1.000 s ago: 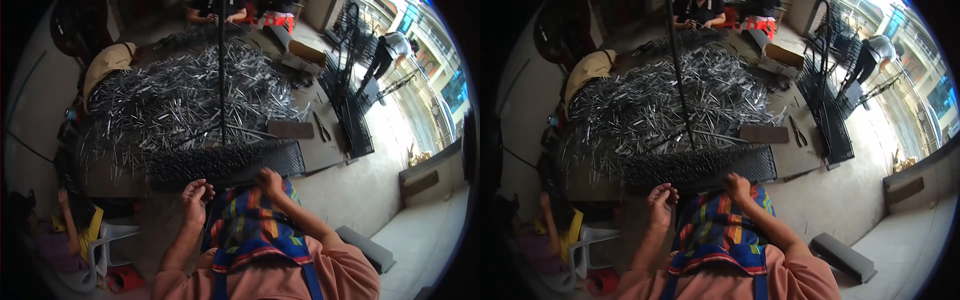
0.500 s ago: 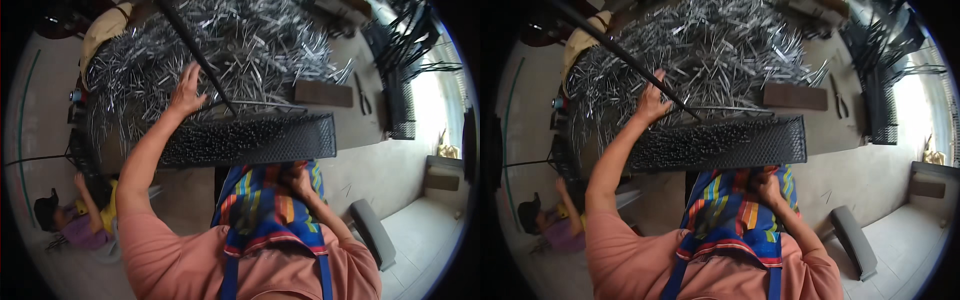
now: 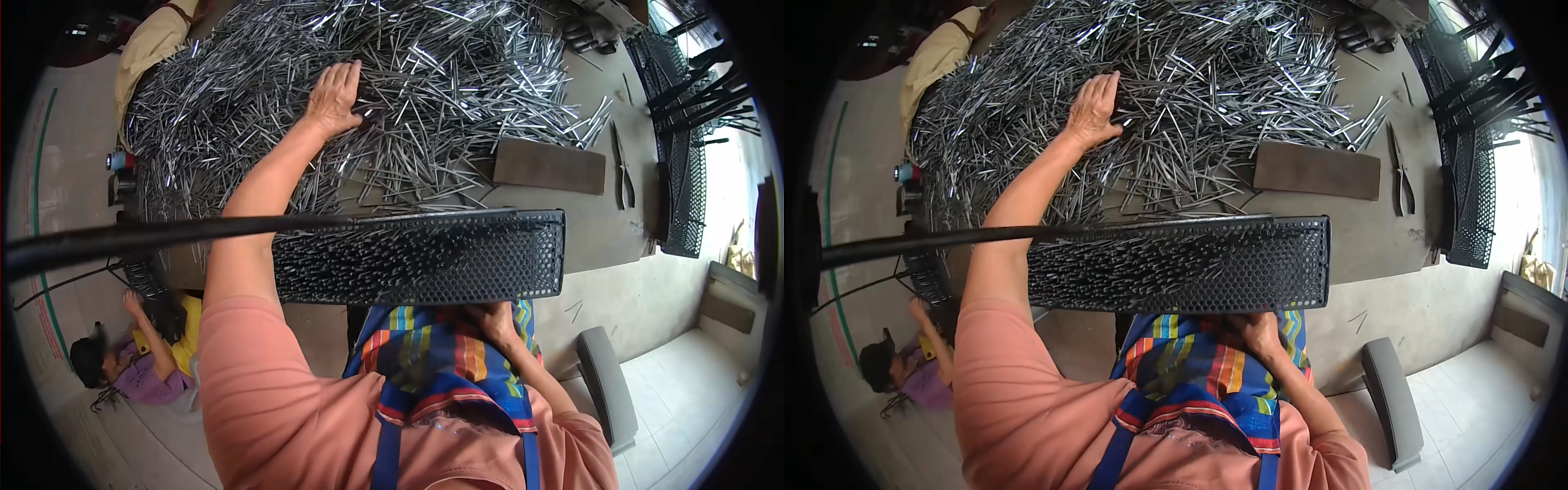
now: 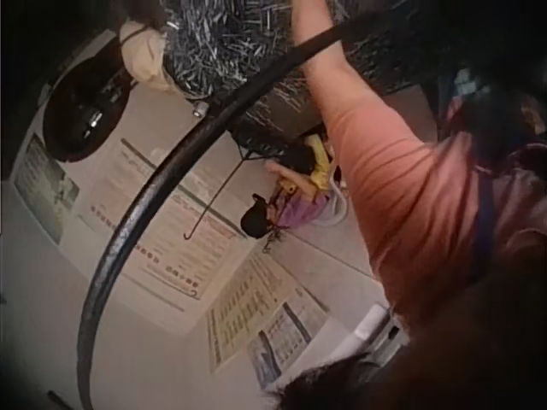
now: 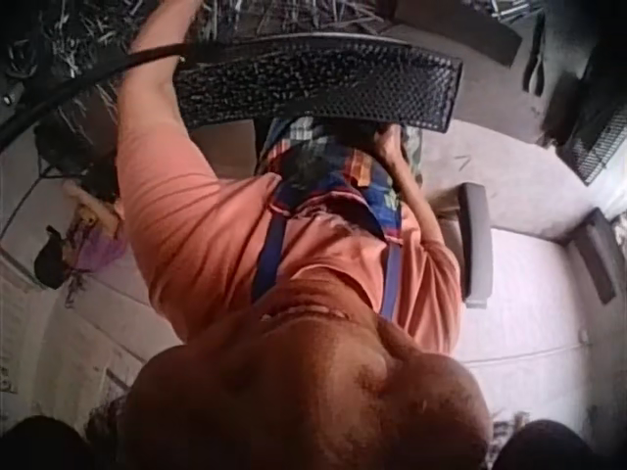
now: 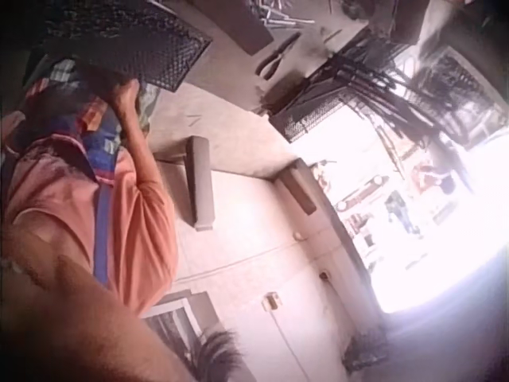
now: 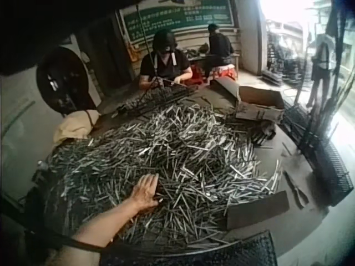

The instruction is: Assembling and bundling thin metal rods into mesh structures.

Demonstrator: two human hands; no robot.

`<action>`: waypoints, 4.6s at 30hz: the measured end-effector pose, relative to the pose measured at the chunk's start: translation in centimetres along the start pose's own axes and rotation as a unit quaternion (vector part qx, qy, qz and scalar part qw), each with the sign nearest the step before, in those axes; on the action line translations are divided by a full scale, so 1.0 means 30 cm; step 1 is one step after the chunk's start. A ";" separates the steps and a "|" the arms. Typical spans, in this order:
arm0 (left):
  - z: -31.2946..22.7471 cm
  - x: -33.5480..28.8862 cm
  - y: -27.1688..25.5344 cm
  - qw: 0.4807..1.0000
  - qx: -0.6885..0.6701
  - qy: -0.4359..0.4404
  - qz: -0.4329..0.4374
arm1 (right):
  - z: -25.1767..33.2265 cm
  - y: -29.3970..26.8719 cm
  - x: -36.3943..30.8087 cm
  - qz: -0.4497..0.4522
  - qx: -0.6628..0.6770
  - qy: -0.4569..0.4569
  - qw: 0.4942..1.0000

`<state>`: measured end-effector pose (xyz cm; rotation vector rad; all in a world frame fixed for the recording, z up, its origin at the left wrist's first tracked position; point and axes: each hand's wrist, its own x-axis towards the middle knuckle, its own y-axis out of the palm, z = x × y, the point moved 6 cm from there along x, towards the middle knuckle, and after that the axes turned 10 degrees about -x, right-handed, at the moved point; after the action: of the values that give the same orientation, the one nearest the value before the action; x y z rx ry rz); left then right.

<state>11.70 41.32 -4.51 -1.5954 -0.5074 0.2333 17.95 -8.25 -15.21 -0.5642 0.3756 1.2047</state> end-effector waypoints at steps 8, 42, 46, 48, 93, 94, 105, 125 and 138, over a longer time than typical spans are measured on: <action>-0.002 -0.068 0.014 0.999 0.005 0.004 0.033 | 0.019 0.020 0.013 0.035 -0.230 0.005 0.973; -0.176 -0.114 -0.265 0.508 -0.772 -0.323 -0.201 | 1.064 -0.282 -0.023 -0.269 -0.335 -0.377 0.821; -0.300 -0.085 -0.378 0.413 -0.835 -0.278 -0.235 | 1.283 -0.098 0.157 -0.325 -0.417 -0.463 0.711; -0.324 -0.092 -0.439 0.537 -0.763 -0.183 -0.311 | 1.302 -0.025 0.263 -0.291 -0.391 -0.450 0.749; -0.316 -0.213 -0.215 0.658 -0.645 -0.280 0.270 | 1.132 0.008 0.594 0.054 0.290 -0.193 0.936; -0.273 -0.225 -0.218 0.765 -0.517 -0.257 0.286 | 1.121 -0.019 0.611 -0.038 0.245 -0.199 0.948; 0.382 -0.933 -0.500 0.562 -0.570 -0.535 -0.271 | 0.869 -0.324 0.211 -0.192 -0.246 -0.279 0.908; 0.655 -1.598 -0.352 0.399 -0.616 -0.380 -0.563 | 0.557 0.244 -0.201 -0.013 -0.269 -0.346 0.899; -1.097 -1.071 -0.248 0.305 -0.918 -0.250 0.040 | 0.760 0.186 -0.247 0.126 -0.009 -0.332 0.935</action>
<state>-3.24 -2.44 1.15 -3.9364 -1.4671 0.1402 9.79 0.98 6.08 -0.0984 -0.1462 1.5656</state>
